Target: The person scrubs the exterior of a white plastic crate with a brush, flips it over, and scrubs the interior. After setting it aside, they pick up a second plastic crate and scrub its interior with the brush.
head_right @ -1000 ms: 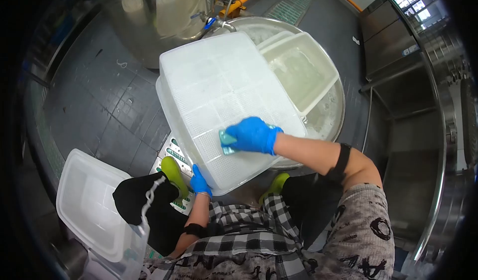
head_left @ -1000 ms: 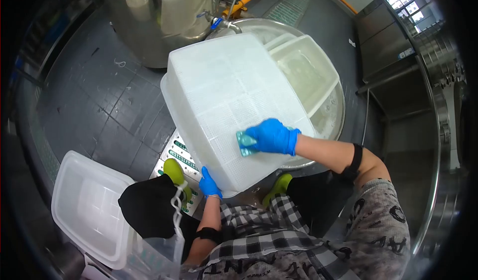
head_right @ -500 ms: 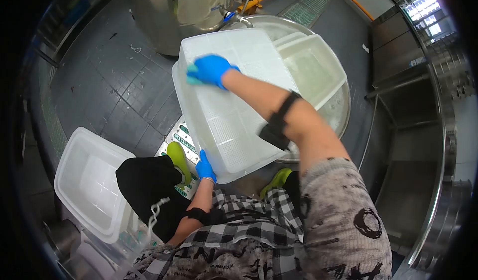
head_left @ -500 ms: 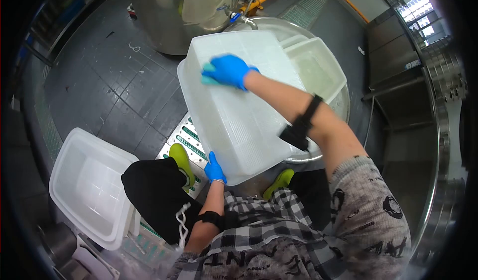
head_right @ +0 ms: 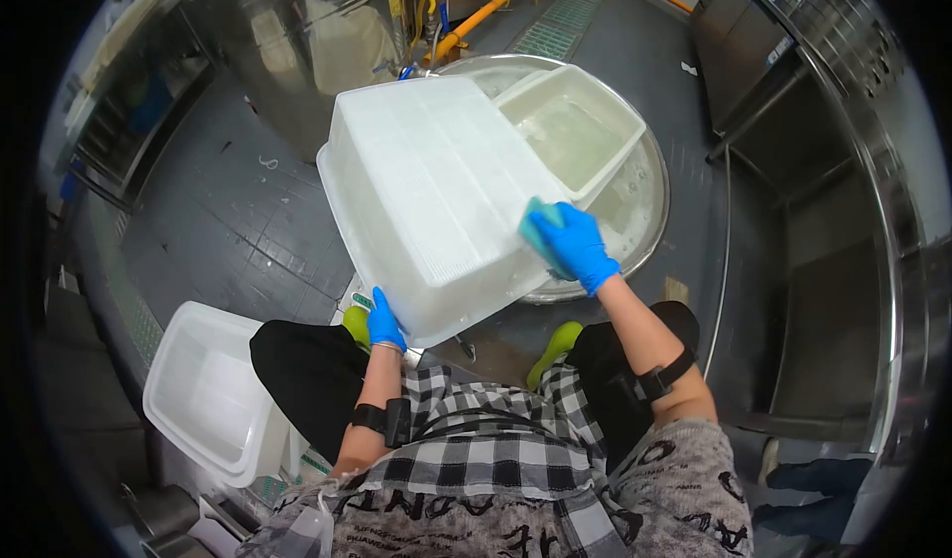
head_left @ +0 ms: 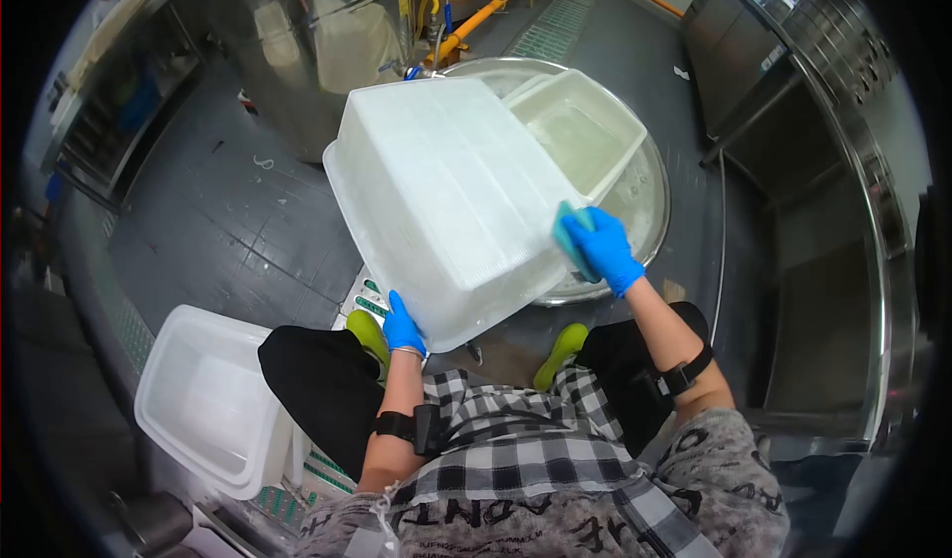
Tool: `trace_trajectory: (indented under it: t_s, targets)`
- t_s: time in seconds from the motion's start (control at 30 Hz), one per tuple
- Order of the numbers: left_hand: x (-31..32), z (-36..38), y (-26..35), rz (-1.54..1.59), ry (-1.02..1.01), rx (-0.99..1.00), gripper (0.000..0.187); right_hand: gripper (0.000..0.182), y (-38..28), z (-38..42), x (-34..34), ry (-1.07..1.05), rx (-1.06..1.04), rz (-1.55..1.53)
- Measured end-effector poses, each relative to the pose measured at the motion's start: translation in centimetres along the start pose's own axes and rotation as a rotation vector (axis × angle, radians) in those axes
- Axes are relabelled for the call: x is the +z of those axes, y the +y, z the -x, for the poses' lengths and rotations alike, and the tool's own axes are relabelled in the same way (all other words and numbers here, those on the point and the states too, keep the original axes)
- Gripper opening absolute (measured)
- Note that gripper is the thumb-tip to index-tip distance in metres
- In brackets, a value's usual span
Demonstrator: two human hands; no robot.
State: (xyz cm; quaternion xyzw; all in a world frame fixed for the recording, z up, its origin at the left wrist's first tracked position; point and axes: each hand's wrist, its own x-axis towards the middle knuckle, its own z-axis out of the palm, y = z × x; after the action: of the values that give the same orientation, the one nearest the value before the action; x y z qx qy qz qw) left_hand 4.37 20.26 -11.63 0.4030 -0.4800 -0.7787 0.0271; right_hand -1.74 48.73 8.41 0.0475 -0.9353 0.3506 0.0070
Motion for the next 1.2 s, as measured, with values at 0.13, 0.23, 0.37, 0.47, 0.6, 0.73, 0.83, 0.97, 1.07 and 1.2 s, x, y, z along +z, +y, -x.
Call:
trace_trajectory:
  t_s: [0.13,0.23,0.37,0.47,0.6,0.73,0.83,0.97,1.07,1.2]
  targets:
    - [0.4,0.3,3.2,-0.140,-0.061,0.076,0.060,0.027,3.7,0.6,-1.3,0.317,0.146,-0.566]
    - [1.1,0.8,6.5,-0.060,-0.184,0.123,0.057,0.025,5.7,0.8,-1.5,0.398,0.202,-0.752]
    - [3.8,3.7,11.8,0.151,-0.447,0.139,0.040,0.026,7.1,0.6,-2.0,0.483,0.291,-0.901]
    - [7.3,6.1,16.8,0.227,-0.593,0.082,0.028,0.026,5.8,0.9,-3.7,0.484,0.224,-1.017]
    - [13.9,9.9,21.8,0.095,-0.621,0.262,0.026,0.025,6.5,0.7,-4.1,0.550,0.160,-1.024]
    - [17.0,11.6,25.0,-0.100,-0.688,0.298,0.027,0.025,6.8,1.0,-5.0,0.584,0.217,-0.995]
    - [18.1,12.8,25.5,-0.184,-0.621,0.326,0.034,0.025,7.2,1.2,-5.2,0.567,0.240,-1.075]
    - [19.5,11.9,25.7,-0.151,-0.537,0.278,0.031,0.028,7.2,1.1,-3.4,0.441,0.314,-1.184]
    - [20.4,12.6,25.2,-0.089,-0.545,0.317,0.028,0.034,7.2,0.6,-0.7,0.291,0.377,-1.068]
    - [20.6,13.5,24.7,0.037,-0.530,0.285,0.027,0.031,6.8,0.7,1.5,0.218,0.356,-1.036]
